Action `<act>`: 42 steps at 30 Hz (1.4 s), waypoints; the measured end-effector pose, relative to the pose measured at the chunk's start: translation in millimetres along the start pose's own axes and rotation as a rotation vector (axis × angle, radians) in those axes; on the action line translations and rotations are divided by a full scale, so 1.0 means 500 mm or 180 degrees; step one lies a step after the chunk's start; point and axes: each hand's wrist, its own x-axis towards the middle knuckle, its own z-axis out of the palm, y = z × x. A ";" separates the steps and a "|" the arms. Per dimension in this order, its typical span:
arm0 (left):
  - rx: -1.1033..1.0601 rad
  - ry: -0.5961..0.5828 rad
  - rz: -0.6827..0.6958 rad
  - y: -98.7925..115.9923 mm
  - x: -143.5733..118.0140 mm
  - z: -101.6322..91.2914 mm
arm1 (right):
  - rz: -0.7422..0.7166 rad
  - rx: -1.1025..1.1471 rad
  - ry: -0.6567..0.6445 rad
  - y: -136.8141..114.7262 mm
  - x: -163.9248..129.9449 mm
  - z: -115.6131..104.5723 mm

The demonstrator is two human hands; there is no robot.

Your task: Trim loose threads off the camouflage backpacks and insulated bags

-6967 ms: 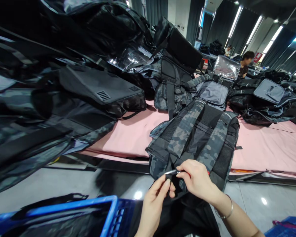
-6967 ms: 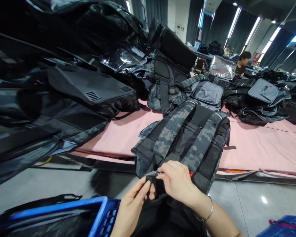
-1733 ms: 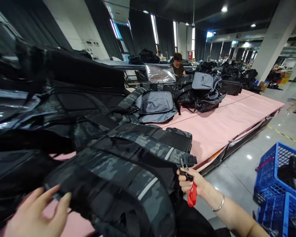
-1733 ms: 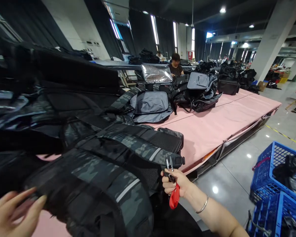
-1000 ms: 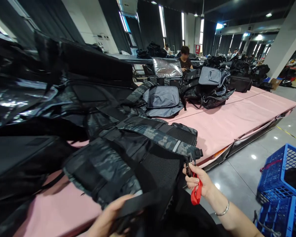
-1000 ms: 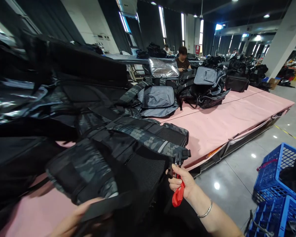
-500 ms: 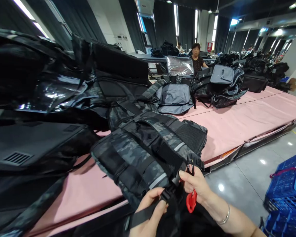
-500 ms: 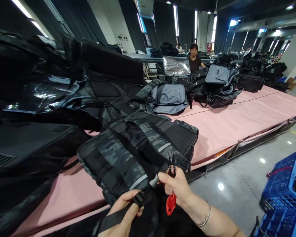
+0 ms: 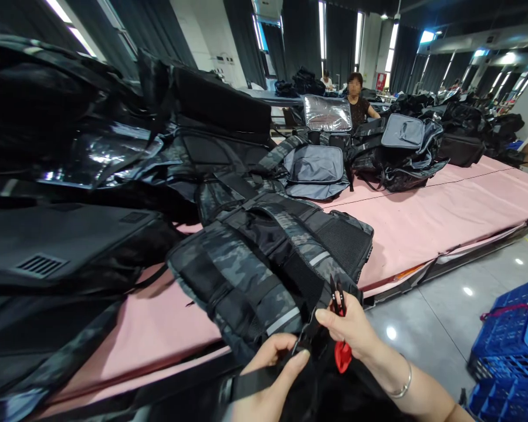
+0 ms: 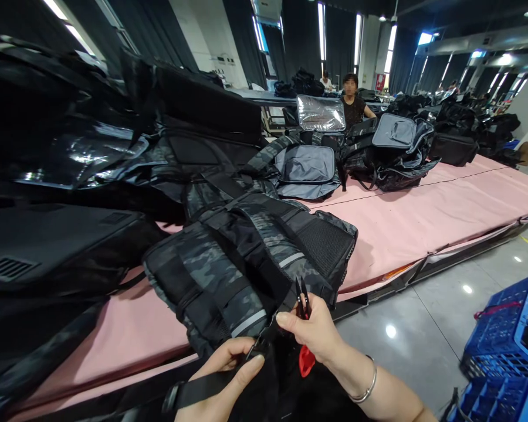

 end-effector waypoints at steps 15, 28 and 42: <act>-0.0222 0.0304 0.0306 -0.025 0.016 -0.009 | -0.0127 0.0122 0.0093 0.001 0.010 -0.026; -0.0069 0.1344 0.0107 -0.116 0.021 -0.089 | -0.1032 -0.0155 0.1330 -0.125 0.113 -0.205; 0.1322 0.0576 0.1098 -0.115 0.053 -0.058 | -0.2182 -0.2963 -0.0592 -0.006 -0.063 -0.052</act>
